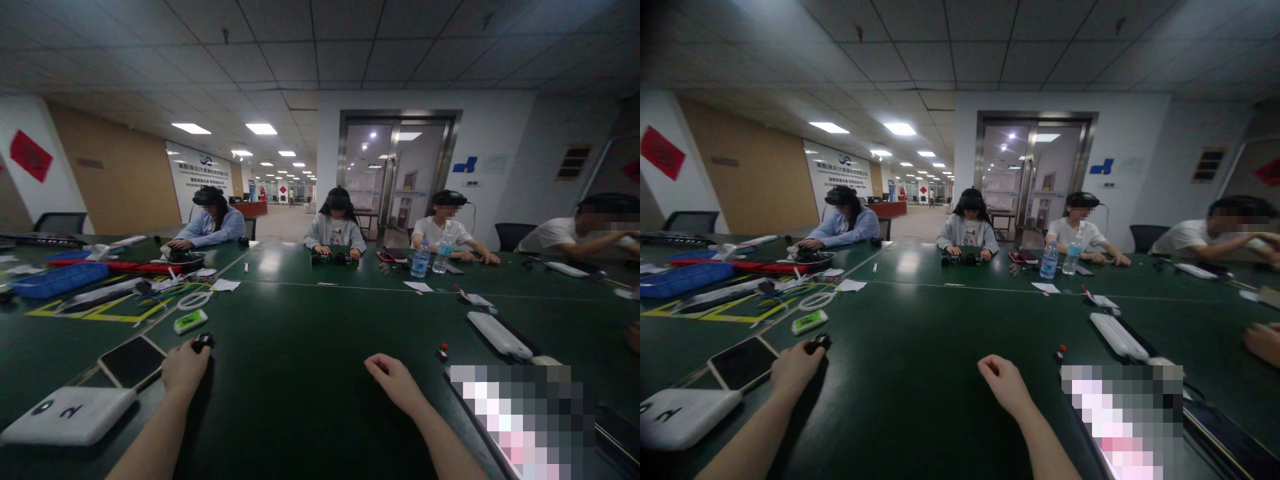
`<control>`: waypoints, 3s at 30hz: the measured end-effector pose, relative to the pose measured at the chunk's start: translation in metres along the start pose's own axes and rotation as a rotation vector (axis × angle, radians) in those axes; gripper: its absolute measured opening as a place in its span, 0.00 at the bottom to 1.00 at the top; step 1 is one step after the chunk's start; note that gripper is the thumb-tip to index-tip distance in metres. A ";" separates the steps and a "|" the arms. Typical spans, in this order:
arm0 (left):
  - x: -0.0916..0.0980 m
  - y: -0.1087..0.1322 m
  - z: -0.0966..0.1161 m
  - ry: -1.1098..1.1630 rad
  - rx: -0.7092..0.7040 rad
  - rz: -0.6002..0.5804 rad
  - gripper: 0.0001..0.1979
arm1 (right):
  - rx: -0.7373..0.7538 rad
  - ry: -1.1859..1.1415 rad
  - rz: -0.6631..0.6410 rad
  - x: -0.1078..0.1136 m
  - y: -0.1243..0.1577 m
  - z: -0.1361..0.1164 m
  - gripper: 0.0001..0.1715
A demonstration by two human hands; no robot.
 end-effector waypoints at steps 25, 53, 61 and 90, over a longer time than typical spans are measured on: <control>-0.012 0.179 0.174 0.251 -0.797 -0.513 0.20 | 0.071 0.056 0.000 -0.017 0.017 -0.038 0.13; -0.012 0.222 0.182 0.510 -1.035 -0.790 0.22 | 0.050 -0.269 0.317 0.025 0.011 -0.022 0.24; -0.016 0.219 0.180 0.547 -1.018 -0.803 0.24 | -0.056 -0.339 0.340 0.025 0.008 -0.003 0.25; -0.012 0.217 0.179 0.581 -0.974 -0.836 0.22 | -0.123 -0.279 0.338 0.023 0.009 0.000 0.25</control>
Point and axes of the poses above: each hand's wrist, its own y-axis away from the middle knuckle, its own x-axis out of the back of the hand, z = x × y, the point moved 7 cm from there along -y, towards the middle knuckle, and after that the axes turned 1 degree about y, right-handed, at the moved point
